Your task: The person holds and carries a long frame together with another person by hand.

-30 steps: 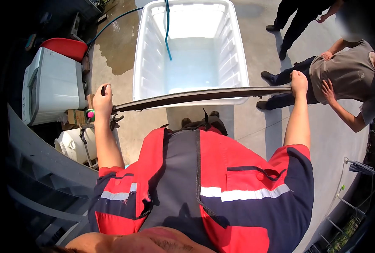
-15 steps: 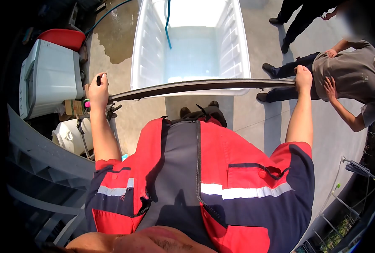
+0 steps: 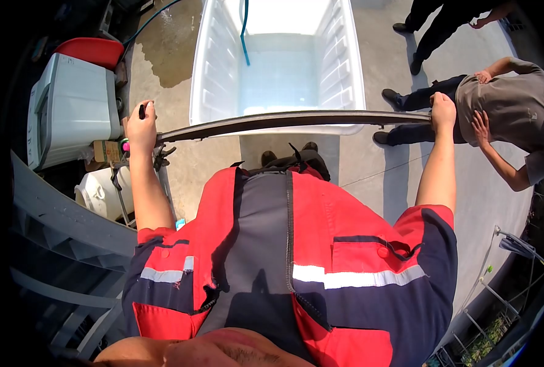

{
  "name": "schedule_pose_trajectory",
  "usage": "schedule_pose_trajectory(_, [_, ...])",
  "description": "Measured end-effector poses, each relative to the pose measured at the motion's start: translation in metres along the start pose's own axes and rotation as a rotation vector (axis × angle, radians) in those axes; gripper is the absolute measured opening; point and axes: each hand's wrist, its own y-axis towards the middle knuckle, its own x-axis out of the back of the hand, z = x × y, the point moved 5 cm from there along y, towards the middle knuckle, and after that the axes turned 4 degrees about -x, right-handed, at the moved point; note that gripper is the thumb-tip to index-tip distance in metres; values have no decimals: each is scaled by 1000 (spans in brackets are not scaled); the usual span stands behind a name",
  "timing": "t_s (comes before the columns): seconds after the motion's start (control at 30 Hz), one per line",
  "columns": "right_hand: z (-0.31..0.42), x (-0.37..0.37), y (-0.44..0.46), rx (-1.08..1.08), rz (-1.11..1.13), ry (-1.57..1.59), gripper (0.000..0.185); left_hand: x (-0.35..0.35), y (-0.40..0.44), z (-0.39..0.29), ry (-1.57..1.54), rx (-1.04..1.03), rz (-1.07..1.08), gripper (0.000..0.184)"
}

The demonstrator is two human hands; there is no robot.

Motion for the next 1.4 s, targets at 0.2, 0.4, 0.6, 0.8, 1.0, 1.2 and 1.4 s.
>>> schedule_pose_trajectory(0.2, [9, 1, -3, -28, 0, -18, 30, -1, 1, 5, 2, 34, 4, 30])
schedule_pose_trajectory(0.4, [0, -1, 1, -13, 7, -11, 30, -2, 2, 8, -16, 29, 0, 30])
schedule_pose_trajectory(0.6, [3, 0, -1, 1, -1, -17, 29, -2, 2, 9, -6, 24, -5, 29])
schedule_pose_trajectory(0.8, [0, -2, -1, -19, 3, 57, 28, -2, 2, 10, -3, 10, -11, 30])
schedule_pose_trajectory(1.0, [4, -1, -4, -24, -9, 47, 27, -4, 3, 17, -5, 0, -12, 30])
schedule_pose_trajectory(1.2, [3, -2, -4, -15, -14, 65, 27, -4, 3, 16, 3, -8, -14, 30])
schedule_pose_trajectory(1.4, [2, -2, -3, -8, -4, 70, 27, -4, 3, 17, 10, -8, -11, 30])
